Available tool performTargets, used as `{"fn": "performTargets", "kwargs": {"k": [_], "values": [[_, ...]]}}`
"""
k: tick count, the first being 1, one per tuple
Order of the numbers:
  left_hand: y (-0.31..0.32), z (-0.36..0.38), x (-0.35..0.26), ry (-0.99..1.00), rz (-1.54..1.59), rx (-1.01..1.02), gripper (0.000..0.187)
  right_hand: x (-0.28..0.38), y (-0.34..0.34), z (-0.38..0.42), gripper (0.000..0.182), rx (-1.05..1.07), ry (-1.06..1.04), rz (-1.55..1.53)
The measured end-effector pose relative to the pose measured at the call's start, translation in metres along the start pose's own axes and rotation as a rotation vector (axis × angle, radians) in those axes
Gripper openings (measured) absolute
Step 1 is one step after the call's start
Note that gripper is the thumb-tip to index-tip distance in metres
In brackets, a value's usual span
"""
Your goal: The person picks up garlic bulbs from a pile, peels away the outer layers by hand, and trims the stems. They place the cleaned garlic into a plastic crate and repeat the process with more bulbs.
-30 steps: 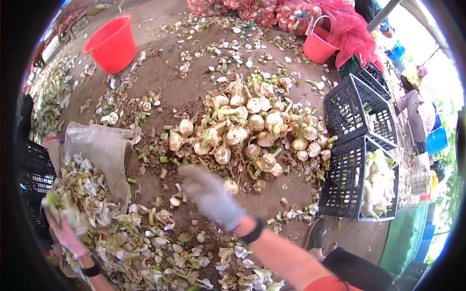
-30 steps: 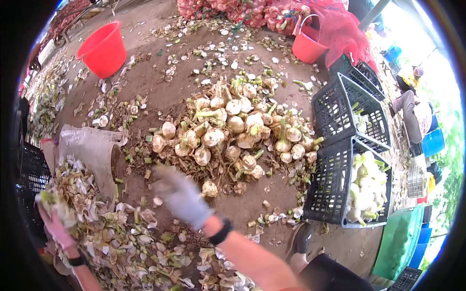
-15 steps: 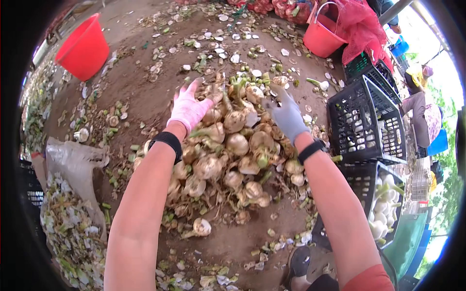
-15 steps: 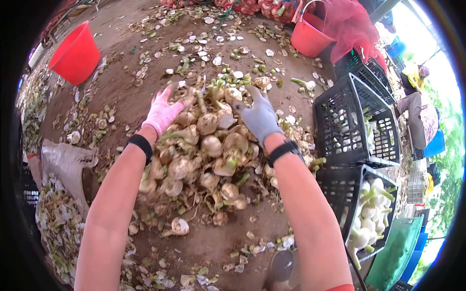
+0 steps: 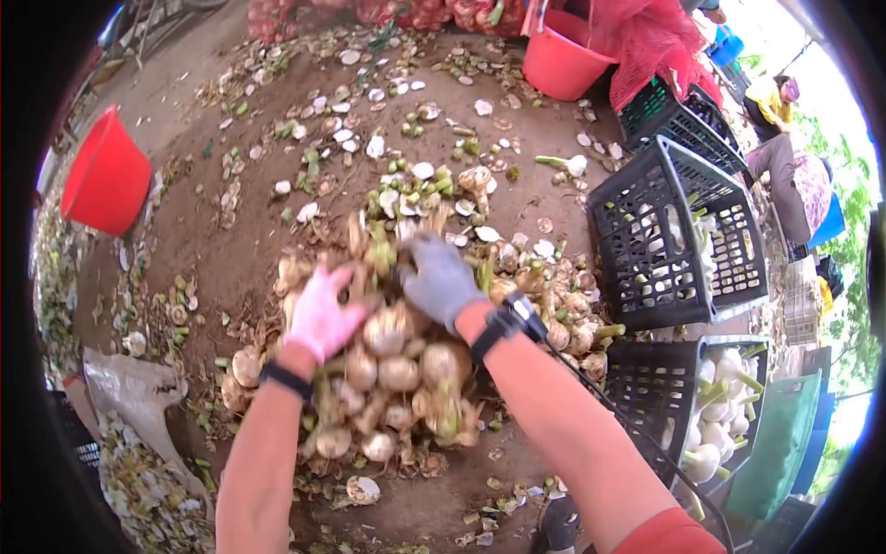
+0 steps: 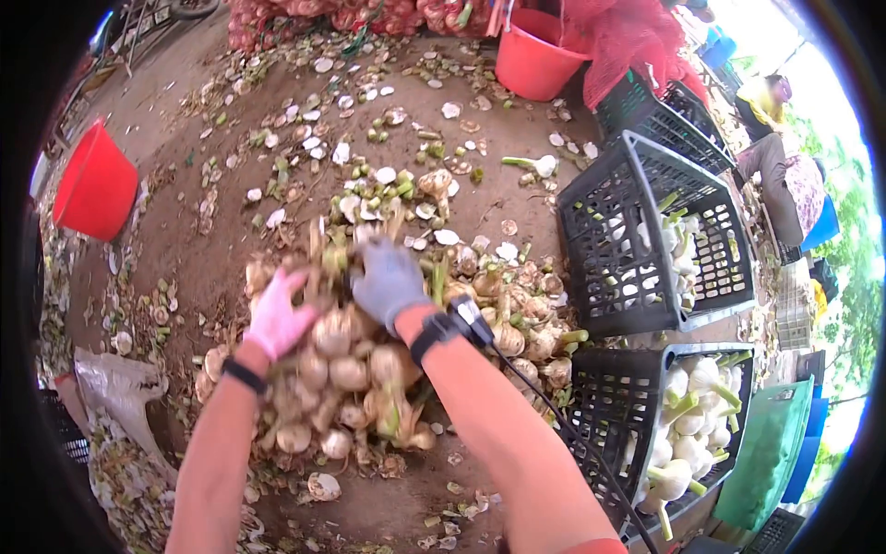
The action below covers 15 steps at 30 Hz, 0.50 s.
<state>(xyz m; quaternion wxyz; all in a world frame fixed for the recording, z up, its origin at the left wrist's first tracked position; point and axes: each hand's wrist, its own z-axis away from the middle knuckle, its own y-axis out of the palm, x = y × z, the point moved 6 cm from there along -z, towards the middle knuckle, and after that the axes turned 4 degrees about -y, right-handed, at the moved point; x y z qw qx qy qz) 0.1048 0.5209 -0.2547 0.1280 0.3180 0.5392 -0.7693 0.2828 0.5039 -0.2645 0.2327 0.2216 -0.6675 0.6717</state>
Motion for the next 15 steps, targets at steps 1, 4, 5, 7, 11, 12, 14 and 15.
{"fn": "performTargets", "kwargs": {"k": [1,4,5,7,11,12,14,15], "values": [[-0.001,0.024,-0.009,-0.029,0.045,0.072,0.061,0.002,0.002,0.022,0.037,0.059,-0.020,0.040],[0.028,0.080,0.006,0.057,0.040,0.147,0.052,0.012,0.002,0.081,0.038,0.324,-0.102,0.032],[0.029,0.088,0.010,0.050,0.056,0.126,0.048,0.015,-0.003,0.089,0.039,0.456,-0.083,-0.010],[0.036,0.094,0.014,0.038,0.073,0.108,0.045,0.021,-0.019,0.091,0.044,0.589,-0.120,0.050],[0.043,0.092,0.009,0.073,0.215,-0.023,0.037,-0.004,-0.098,-0.014,0.045,-0.109,0.019,0.232],[0.041,0.092,0.010,0.040,0.246,-0.065,0.036,-0.017,-0.105,-0.042,0.050,-0.171,0.050,0.342],[0.041,0.092,0.012,0.068,0.248,-0.080,0.036,-0.057,-0.085,-0.078,0.055,-0.116,0.135,0.346],[0.042,0.091,0.015,0.051,0.264,-0.081,0.035,-0.075,-0.072,-0.084,0.052,-0.114,0.134,0.341]]}}
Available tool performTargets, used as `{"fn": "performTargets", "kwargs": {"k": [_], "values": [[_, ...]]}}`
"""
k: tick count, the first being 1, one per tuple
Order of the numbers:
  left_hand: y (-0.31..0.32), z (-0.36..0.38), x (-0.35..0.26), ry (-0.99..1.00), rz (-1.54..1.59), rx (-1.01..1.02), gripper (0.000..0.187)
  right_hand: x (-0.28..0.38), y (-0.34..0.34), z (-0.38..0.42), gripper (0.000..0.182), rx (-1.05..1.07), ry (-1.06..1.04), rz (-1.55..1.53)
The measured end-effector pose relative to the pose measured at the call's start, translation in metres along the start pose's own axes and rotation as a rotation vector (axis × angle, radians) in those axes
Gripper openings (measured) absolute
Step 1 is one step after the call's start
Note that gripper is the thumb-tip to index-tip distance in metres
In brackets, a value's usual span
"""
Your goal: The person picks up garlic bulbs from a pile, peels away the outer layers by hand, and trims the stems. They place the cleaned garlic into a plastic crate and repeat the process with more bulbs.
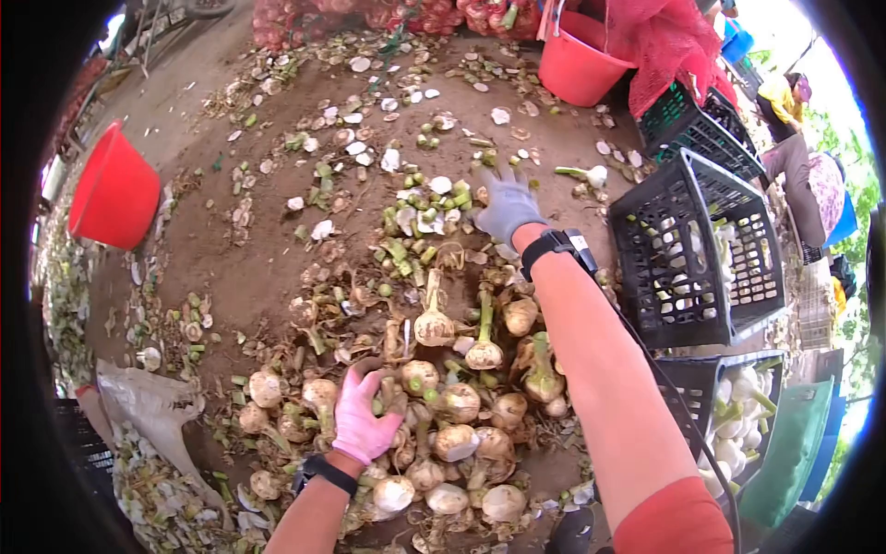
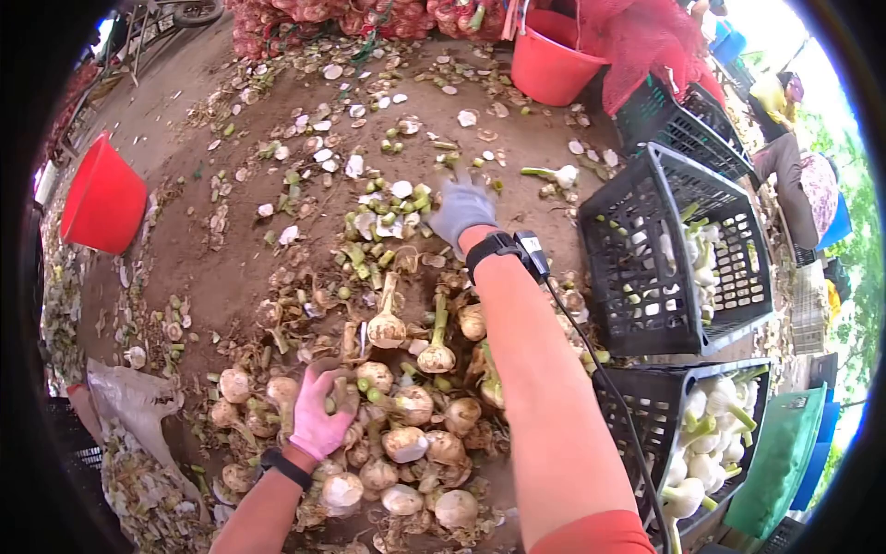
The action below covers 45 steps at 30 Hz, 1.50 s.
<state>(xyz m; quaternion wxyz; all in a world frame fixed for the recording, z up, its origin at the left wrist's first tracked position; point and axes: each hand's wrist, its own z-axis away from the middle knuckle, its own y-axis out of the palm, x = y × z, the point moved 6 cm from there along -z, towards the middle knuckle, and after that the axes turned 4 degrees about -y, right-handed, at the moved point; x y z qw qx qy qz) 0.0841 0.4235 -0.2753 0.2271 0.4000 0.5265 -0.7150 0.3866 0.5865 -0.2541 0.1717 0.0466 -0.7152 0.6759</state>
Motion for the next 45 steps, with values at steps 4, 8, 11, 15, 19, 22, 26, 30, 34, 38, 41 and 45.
{"fn": "performTargets", "kwargs": {"k": [4,8,11,15,19,22,26,30,34,38,41,45], "values": [[0.001,0.002,0.000,0.010,-0.044,-0.009,0.039,-0.008,0.029,0.031,0.032,0.092,-0.056,0.024],[0.004,-0.002,0.002,0.035,-0.027,-0.056,0.039,0.017,-0.045,0.110,0.037,0.464,-0.116,-0.353],[0.003,0.000,0.003,0.011,-0.013,-0.060,0.037,-0.051,-0.090,0.116,0.037,-0.007,-0.013,-0.372],[0.003,-0.001,0.005,0.055,-0.007,-0.077,0.036,-0.117,-0.018,0.153,0.053,0.255,0.388,-0.405],[0.002,-0.004,0.006,0.027,-0.030,-0.033,0.033,-0.048,-0.017,0.196,0.069,0.320,0.233,-0.116],[0.003,-0.006,0.010,0.072,-0.026,-0.055,0.034,-0.023,-0.011,0.237,0.070,0.307,0.221,-0.194],[0.005,0.000,0.009,0.076,0.005,-0.091,0.037,-0.007,-0.023,0.288,0.073,0.332,0.136,-0.394],[0.006,0.010,0.010,-0.021,-0.120,-0.102,0.052,-0.035,-0.071,0.242,0.053,0.067,0.257,-0.179],[0.014,0.021,0.012,-0.163,-0.322,-0.068,0.066,-0.077,-0.050,0.261,0.032,0.177,0.315,0.515],[0.011,0.040,-0.006,-0.249,-0.268,0.080,0.074,-0.033,-0.037,0.301,0.038,0.589,0.200,0.290],[-0.018,0.078,-0.071,-0.141,-0.388,-0.089,0.076,-0.002,-0.099,0.338,0.043,0.551,-0.001,-0.217],[0.028,0.134,-0.155,0.019,0.287,0.084,0.067,-0.026,-0.277,0.422,0.046,-0.090,0.007,-0.294]]}}
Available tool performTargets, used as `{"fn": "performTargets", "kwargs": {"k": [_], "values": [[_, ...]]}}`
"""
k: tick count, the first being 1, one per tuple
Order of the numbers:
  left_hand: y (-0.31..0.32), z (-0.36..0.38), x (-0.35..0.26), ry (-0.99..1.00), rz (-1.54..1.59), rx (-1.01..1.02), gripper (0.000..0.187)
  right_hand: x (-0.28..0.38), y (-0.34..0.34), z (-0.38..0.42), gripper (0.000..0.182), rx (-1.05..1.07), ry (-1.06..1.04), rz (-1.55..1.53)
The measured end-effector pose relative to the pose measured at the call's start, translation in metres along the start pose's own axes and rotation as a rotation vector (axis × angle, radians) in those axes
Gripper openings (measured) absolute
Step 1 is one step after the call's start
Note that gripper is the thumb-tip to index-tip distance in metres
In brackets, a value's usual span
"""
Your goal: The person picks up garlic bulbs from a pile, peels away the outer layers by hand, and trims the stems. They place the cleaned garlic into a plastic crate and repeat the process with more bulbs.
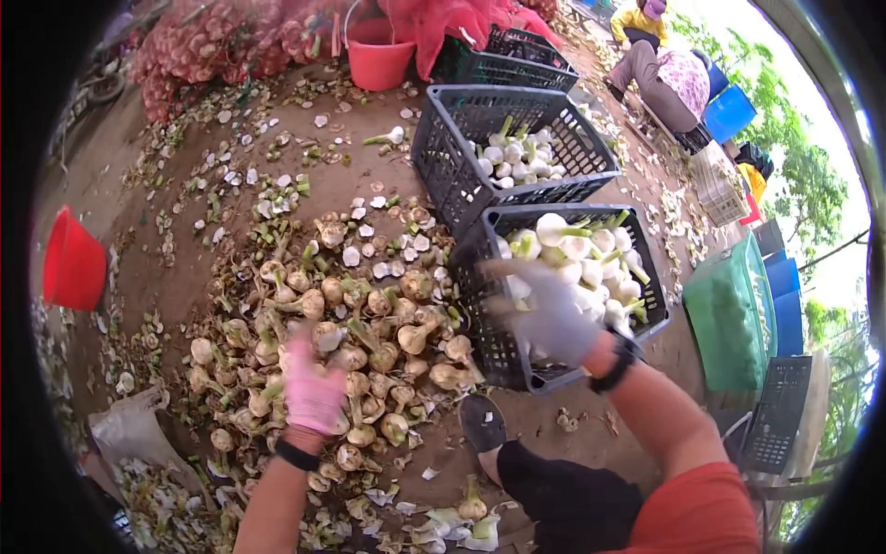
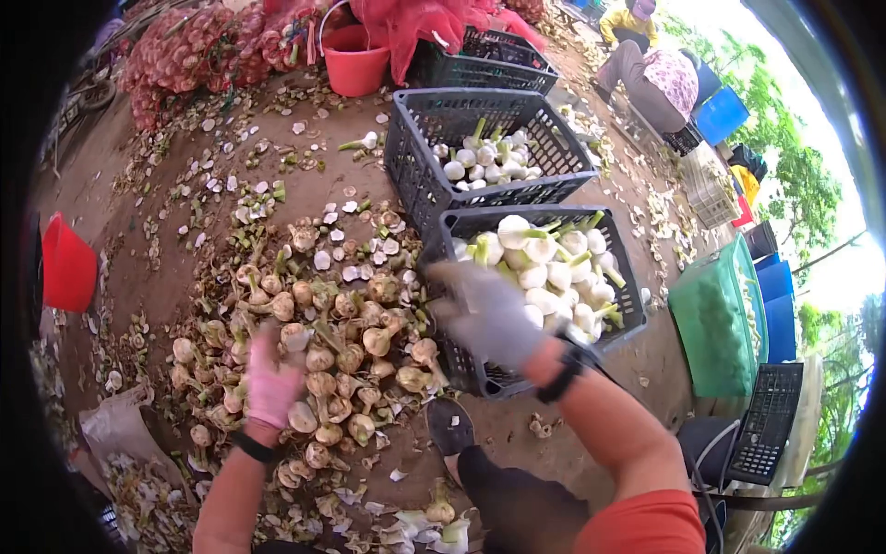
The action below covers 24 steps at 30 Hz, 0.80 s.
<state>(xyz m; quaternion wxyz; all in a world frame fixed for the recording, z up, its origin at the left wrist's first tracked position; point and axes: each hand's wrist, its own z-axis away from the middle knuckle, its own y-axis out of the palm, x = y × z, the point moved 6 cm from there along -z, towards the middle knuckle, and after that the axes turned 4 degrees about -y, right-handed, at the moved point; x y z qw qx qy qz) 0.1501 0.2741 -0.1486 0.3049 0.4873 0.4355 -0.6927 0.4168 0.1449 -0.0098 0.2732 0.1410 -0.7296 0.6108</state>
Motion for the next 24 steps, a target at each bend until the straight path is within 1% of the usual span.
{"fn": "performTargets", "kwargs": {"k": [1,2,3,4,5,6,8,9,10,11,12,14,15,16,18,20,22,23,24], "values": [[0.035,0.015,-0.020,-0.024,0.072,0.227,0.069,-0.043,-0.033,0.032,0.047,-0.290,0.075,0.024],[0.066,0.034,-0.068,-0.086,-0.131,0.392,0.070,-0.075,-0.068,0.067,0.048,-0.514,0.191,0.277],[0.101,0.050,-0.084,-0.079,0.042,0.538,0.075,-0.116,-0.091,0.113,0.050,-0.718,0.302,0.472],[0.144,0.059,-0.067,-0.032,0.035,0.603,0.084,-0.158,-0.104,0.157,0.048,-0.799,0.538,0.476],[0.167,0.069,-0.088,-0.113,0.077,0.595,0.095,-0.237,-0.098,0.210,0.038,-1.029,0.610,-0.145],[0.201,0.069,-0.072,-0.080,0.046,0.561,0.099,-0.243,-0.098,0.223,0.038,-1.046,0.613,-0.154],[0.255,0.066,-0.054,-0.093,0.322,0.463,0.103,-0.270,-0.065,0.259,0.035,-1.102,1.041,-0.734],[0.263,0.070,-0.045,-0.037,0.095,0.301,0.090,-0.278,-0.061,0.257,0.035,-1.120,1.048,-0.747],[0.271,0.074,-0.045,-0.030,0.075,0.312,0.090,-0.285,-0.059,0.250,0.041,-1.242,0.972,-0.682],[0.273,0.076,-0.042,-0.092,0.285,0.249,0.084,-0.289,-0.055,0.249,0.048,-1.357,0.895,-0.614],[0.276,0.078,-0.040,-0.154,0.497,0.182,0.079,-0.293,-0.046,0.249,0.048,-1.367,0.905,-0.627],[0.271,0.088,-0.048,-0.164,0.428,0.194,0.075,-0.286,-0.048,0.249,0.064,-1.331,0.974,-0.087],[0.272,0.094,-0.044,-0.142,0.283,0.183,0.078,-0.285,-0.051,0.244,0.074,-1.357,0.969,-0.018],[0.273,0.100,-0.040,-0.124,0.136,0.175,0.080,-0.294,-0.051,0.244,0.074,-1.358,0.964,-0.045],[0.277,0.143,-0.058,-0.138,0.100,0.183,0.084,-0.320,-0.061,0.266,0.074,-1.345,0.847,-0.131],[0.287,0.185,-0.060,-0.130,0.166,0.338,0.090,-0.342,-0.074,0.282,0.074,-1.241,0.747,-0.308],[0.271,0.201,-0.072,-0.155,0.004,0.624,0.094,-0.338,-0.094,0.286,0.072,-1.188,0.704,-0.356],[0.258,0.186,-0.067,-0.348,-0.216,0.934,0.084,-0.346,-0.100,0.291,0.070,-1.139,0.732,-0.248],[0.243,0.151,-0.073,-0.232,-0.393,0.934,0.059,-0.352,-0.103,0.297,0.069,-1.082,0.763,-0.137]]}}
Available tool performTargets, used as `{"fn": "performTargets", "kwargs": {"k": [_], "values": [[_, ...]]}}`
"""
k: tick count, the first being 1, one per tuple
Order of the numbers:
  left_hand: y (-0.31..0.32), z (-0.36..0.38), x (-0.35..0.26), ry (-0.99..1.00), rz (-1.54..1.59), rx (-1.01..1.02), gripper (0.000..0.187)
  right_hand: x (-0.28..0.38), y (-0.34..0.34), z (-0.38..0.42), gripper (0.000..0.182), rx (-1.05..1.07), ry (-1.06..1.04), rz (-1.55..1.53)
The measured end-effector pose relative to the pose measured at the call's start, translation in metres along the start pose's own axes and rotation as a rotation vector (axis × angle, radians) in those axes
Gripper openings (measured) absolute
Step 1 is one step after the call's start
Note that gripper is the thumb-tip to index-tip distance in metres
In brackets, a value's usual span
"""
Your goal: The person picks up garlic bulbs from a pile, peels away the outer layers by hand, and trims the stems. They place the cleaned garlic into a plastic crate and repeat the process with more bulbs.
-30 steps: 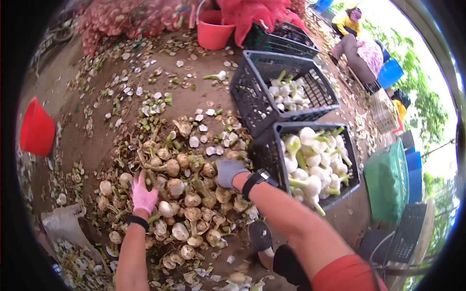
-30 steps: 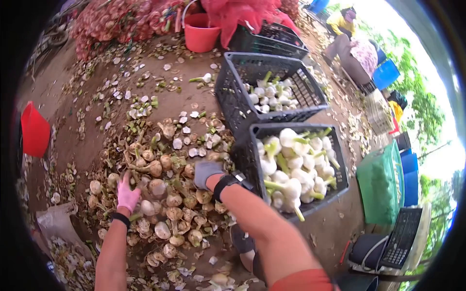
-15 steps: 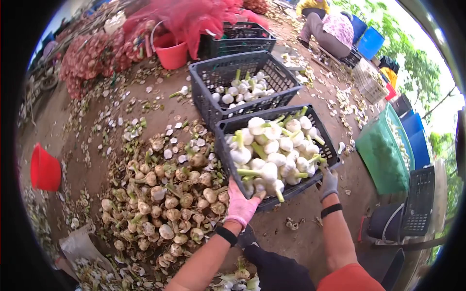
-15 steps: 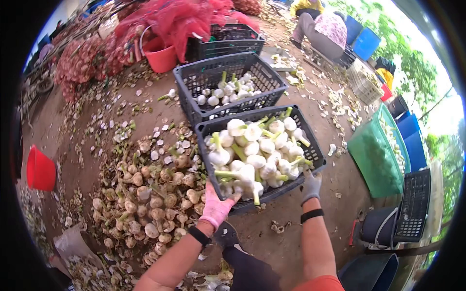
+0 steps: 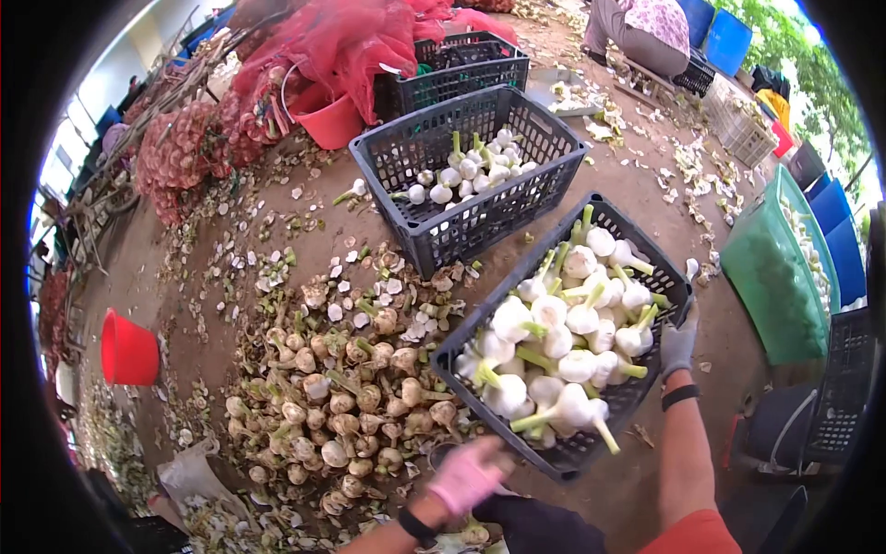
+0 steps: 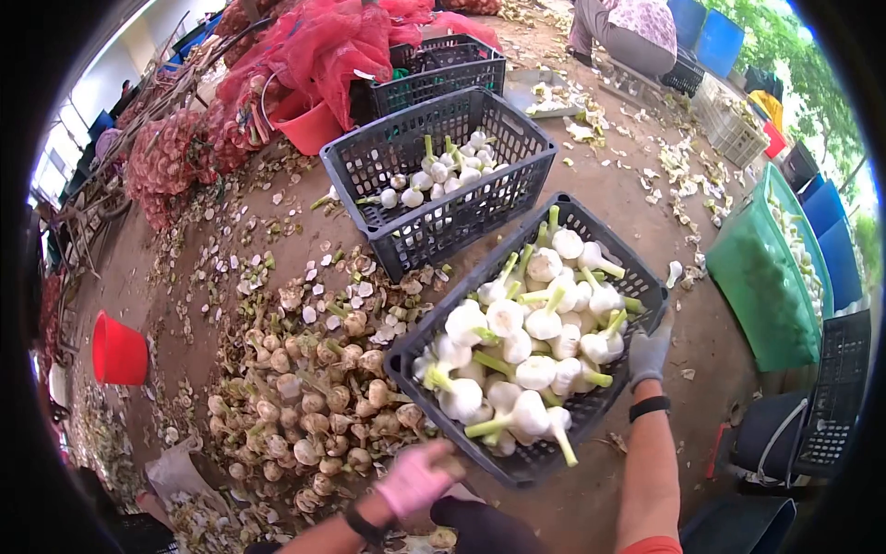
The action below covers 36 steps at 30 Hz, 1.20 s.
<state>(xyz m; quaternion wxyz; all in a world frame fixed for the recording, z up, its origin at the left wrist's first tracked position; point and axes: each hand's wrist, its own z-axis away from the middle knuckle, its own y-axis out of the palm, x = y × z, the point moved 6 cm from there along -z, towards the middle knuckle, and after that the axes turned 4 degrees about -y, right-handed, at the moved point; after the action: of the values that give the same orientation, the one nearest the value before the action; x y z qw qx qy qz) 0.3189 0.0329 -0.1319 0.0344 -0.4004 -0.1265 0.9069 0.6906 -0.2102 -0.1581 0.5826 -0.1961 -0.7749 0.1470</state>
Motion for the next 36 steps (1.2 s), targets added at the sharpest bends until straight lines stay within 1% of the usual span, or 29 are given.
{"fn": "performTargets", "kwargs": {"k": [1,2,3,4,6,8,10,12,13,14,16,17,18,19,20,21,22,24,25,26,27,28,29,30,32,33,34,35,36], "values": [[-0.048,-0.002,-0.015,0.044,-0.006,-0.210,0.037,-0.004,-0.002,-0.001,0.069,0.006,0.005,0.000],[-0.081,-0.016,-0.012,0.029,0.111,-0.249,0.031,-0.008,-0.002,-0.001,0.069,0.025,0.054,-0.061],[-0.115,-0.018,-0.045,0.189,0.085,-0.397,0.026,-0.010,0.001,-0.002,0.069,0.044,0.095,-0.119],[-0.145,-0.030,-0.068,0.282,-0.138,-0.619,0.023,-0.011,0.001,-0.001,0.069,0.042,0.083,-0.113],[-0.193,-0.074,-0.104,0.297,-0.304,-0.722,0.026,-0.009,-0.002,-0.004,0.069,0.024,-0.006,0.112],[-0.214,-0.102,-0.150,0.530,-0.699,-1.050,0.030,0.002,-0.003,0.004,0.067,0.019,0.021,0.111],[-0.228,-0.153,-0.155,0.559,-1.034,-1.327,0.033,0.003,-0.002,0.002,0.065,0.014,0.069,-0.007],[-0.248,-0.202,-0.136,0.155,-0.972,-0.786,0.031,0.012,-0.003,-0.002,0.064,0.008,0.044,0.059],[-0.244,-0.199,-0.138,0.089,-1.003,-0.758,0.027,0.014,-0.003,0.002,0.063,0.029,0.021,0.111],[-0.238,-0.191,-0.136,0.263,-0.960,-0.867,0.027,0.006,-0.005,0.008,0.063,0.063,0.054,0.123],[-0.215,-0.181,-0.127,0.255,-1.001,-0.788,0.031,-0.001,-0.002,-0.002,0.062,0.048,-0.009,0.029],[-0.200,-0.170,-0.119,0.269,-0.974,-0.713,0.037,-0.005,-0.001,-0.001,0.062,0.078,0.011,0.027],[-0.186,-0.151,-0.115,0.319,-0.941,-0.729,0.040,-0.004,-0.001,-0.003,0.062,0.050,0.007,0.057],[-0.179,-0.140,-0.105,0.335,-0.912,-0.695,0.041,-0.001,-0.003,-0.004,0.061,0.020,0.000,0.090],[-0.173,-0.129,-0.096,0.350,-0.878,-0.663,0.042,0.003,-0.002,-0.003,0.061,0.040,0.004,0.085],[-0.169,-0.118,-0.087,0.321,-0.876,-0.628,0.044,0.007,-0.001,-0.003,0.062,0.025,0.033,0.053],[-0.166,-0.107,-0.079,0.302,-0.874,-0.639,0.044,0.009,0.000,-0.002,0.062,0.010,0.061,0.020],[-0.157,-0.092,-0.070,0.343,-0.800,-0.557,0.039,0.002,0.001,-0.007,0.063,0.024,0.012,0.000],[-0.154,-0.086,-0.068,0.298,-0.776,-0.519,0.043,0.003,0.001,-0.005,0.063,0.025,0.059,0.036],[-0.150,-0.082,-0.063,0.297,-0.768,-0.531,0.043,0.007,-0.001,-0.004,0.063,0.029,0.100,0.075],[-0.147,-0.076,-0.058,0.400,-0.647,-0.596,0.046,0.011,-0.004,-0.002,0.063,0.035,0.082,0.075],[-0.149,-0.064,-0.057,0.507,-0.525,-0.671,0.049,0.014,-0.004,-0.003,0.061,0.038,0.072,0.206],[-0.149,-0.039,-0.060,0.539,-0.312,-0.531,0.053,0.023,-0.002,-0.005,0.059,0.038,0.064,0.332],[-0.149,-0.010,-0.057,0.581,-0.236,-0.584,0.048,0.034,0.000,-0.006,0.059,0.040,0.045,0.318],[-0.153,0.050,-0.028,0.346,0.246,-0.498,0.046,0.080,-0.004,-0.001,0.050,-0.107,-0.297,0.408],[-0.156,0.083,-0.009,0.314,0.330,-0.547,0.044,0.136,0.004,0.028,0.047,0.002,-0.410,0.112],[-0.157,0.115,0.013,0.282,0.415,-0.596,0.043,0.218,0.012,0.074,0.044,0.112,-0.514,-0.187],[-0.150,0.145,0.034,0.238,0.423,-0.620,0.043,0.281,0.025,0.115,0.044,0.384,-0.552,-0.248],[-0.141,0.171,0.052,0.198,0.437,-0.645,0.043,0.286,0.051,0.145,0.044,0.677,-0.394,-0.481]]}}
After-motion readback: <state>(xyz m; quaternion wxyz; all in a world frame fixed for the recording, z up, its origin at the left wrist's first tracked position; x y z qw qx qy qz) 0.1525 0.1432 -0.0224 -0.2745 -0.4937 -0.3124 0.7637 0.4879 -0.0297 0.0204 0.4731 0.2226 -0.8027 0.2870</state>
